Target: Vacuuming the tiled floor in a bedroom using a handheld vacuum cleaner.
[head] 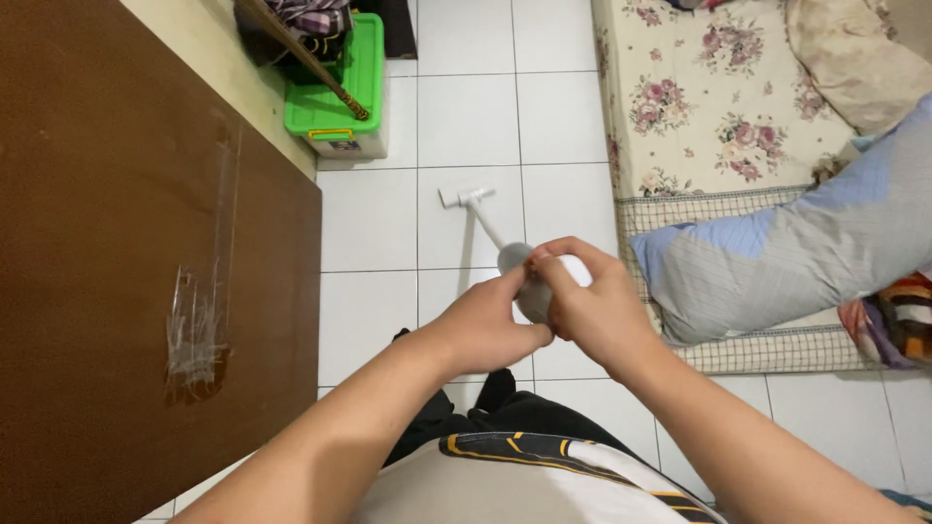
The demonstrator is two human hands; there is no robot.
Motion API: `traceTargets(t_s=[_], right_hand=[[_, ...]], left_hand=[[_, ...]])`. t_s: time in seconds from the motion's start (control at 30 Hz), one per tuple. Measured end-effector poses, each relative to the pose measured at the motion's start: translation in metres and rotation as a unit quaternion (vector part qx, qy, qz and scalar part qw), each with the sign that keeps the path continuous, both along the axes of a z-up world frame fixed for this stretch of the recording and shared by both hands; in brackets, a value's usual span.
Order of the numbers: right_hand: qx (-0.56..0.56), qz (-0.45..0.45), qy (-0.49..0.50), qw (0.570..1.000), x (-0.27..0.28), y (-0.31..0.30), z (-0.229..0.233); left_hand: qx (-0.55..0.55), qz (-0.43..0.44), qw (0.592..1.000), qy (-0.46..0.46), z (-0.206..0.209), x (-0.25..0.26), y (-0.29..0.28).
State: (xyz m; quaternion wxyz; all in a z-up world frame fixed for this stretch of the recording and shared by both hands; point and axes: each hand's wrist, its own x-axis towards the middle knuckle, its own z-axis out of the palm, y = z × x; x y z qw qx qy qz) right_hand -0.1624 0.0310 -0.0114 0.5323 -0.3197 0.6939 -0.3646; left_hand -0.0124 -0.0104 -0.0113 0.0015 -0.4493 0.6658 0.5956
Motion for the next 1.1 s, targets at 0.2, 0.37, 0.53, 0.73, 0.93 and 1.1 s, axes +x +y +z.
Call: traceTargets(t_s=[0.2,0.37,0.53,0.73,0.93,1.1], right_hand=[[0.019,0.001,0.023,1.000,-0.006,0.014,0.006],[0.035,-0.035,-0.018,0.999,-0.017,0.031,0.051],[0.053,-0.058,-0.031,0.996,-0.019,0.034,0.043],[0.015,-0.042,-0.013,0.999,-0.012,0.017,0.000],[0.019,-0.087,-0.003,0.996,-0.006,0.014,0.031],[0.068,-0.106,-0.018,0.992,0.004,0.020,0.072]], left_hand=[[-0.010,-0.033,0.999,0.017,-0.011,-0.009,0.003],[0.019,-0.048,0.996,0.071,0.019,-0.012,0.014],[0.062,-0.062,0.995,0.036,0.023,-0.013,0.012],[0.050,-0.062,0.997,0.018,-0.015,-0.011,-0.005],[0.026,-0.105,0.994,0.028,0.018,-0.004,-0.018],[-0.005,-0.148,0.985,0.084,0.028,0.012,-0.024]])
